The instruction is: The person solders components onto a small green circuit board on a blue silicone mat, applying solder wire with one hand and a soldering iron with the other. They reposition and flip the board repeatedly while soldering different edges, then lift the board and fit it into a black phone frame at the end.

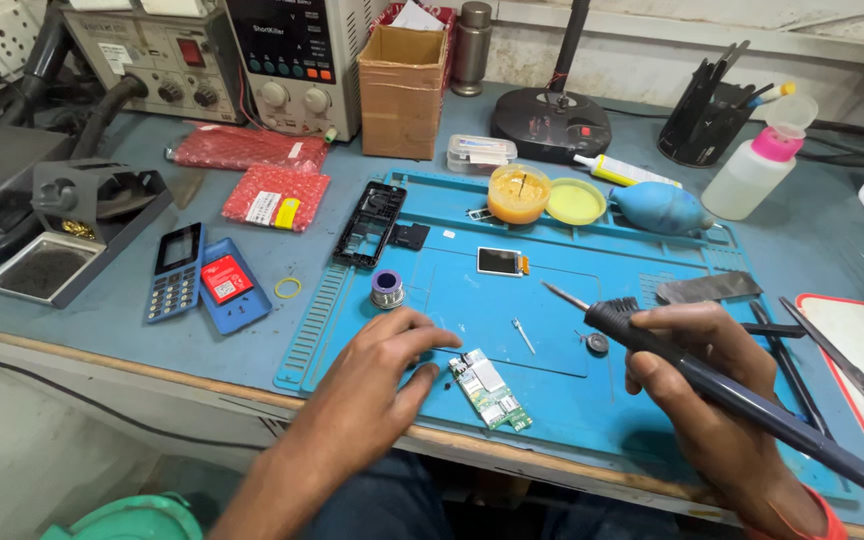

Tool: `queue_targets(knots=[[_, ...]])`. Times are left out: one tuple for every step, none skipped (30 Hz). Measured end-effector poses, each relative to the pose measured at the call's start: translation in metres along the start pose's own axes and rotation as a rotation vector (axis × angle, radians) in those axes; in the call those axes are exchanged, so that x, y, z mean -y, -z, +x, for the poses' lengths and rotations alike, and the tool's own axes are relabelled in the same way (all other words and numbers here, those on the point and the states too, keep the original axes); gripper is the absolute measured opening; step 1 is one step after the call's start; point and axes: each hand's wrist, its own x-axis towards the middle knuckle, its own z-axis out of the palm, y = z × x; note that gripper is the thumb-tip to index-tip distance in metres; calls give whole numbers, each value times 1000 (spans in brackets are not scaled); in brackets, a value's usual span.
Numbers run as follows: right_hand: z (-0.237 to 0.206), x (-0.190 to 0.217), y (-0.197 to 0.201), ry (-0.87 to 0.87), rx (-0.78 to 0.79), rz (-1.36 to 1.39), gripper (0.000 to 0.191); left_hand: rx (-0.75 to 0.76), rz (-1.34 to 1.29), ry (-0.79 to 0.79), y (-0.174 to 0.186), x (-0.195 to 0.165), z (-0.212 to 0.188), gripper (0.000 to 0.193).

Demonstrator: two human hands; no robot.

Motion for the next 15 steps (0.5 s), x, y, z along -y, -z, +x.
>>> queue_targets(knots=[[-1,5,-1,-19,-10,27,43,49,3,-72,6,-1,5,41],[-2,9,-3,-38,-20,54,42,99,6,-144,11,-3,11,46],[-2,13,-4,-58,-30,82,42,149,9,-215,15,-4,16,51],[-3,16,-6,-62,-35,101,43,235,14,-171,18,-6,22,51],[-4,19,-7,-63,-40,123,44,319,23,-126,20,-8,29,51],[-5,21,-10,-63,-46,144,45,403,32,-83,23,-10,35,51],[-6,22,-13,-73,-44,152,46,418,46,-117,25,-10,39,49],[-8,23,-17,-85,-42,161,47,434,58,-151,27,-11,43,47],[-9,23,-19,-97,-39,170,48,452,71,-183,28,-12,46,46],[-10,23,-21,-109,-42,168,48,468,76,-159,30,-12,48,45],[-10,24,-23,-121,-44,166,48,484,80,-135,31,-12,49,44],[-11,24,-25,-132,-49,162,49,502,84,-113,32,-12,50,44],[-11,24,-26,-147,-54,169,49,507,84,-118,33,-13,52,43],[-11,23,-27,-162,-60,177,49,514,84,-123,34,-13,53,43],[-11,23,-29,-177,-67,184,50,520,84,-129,35,-13,54,43]])
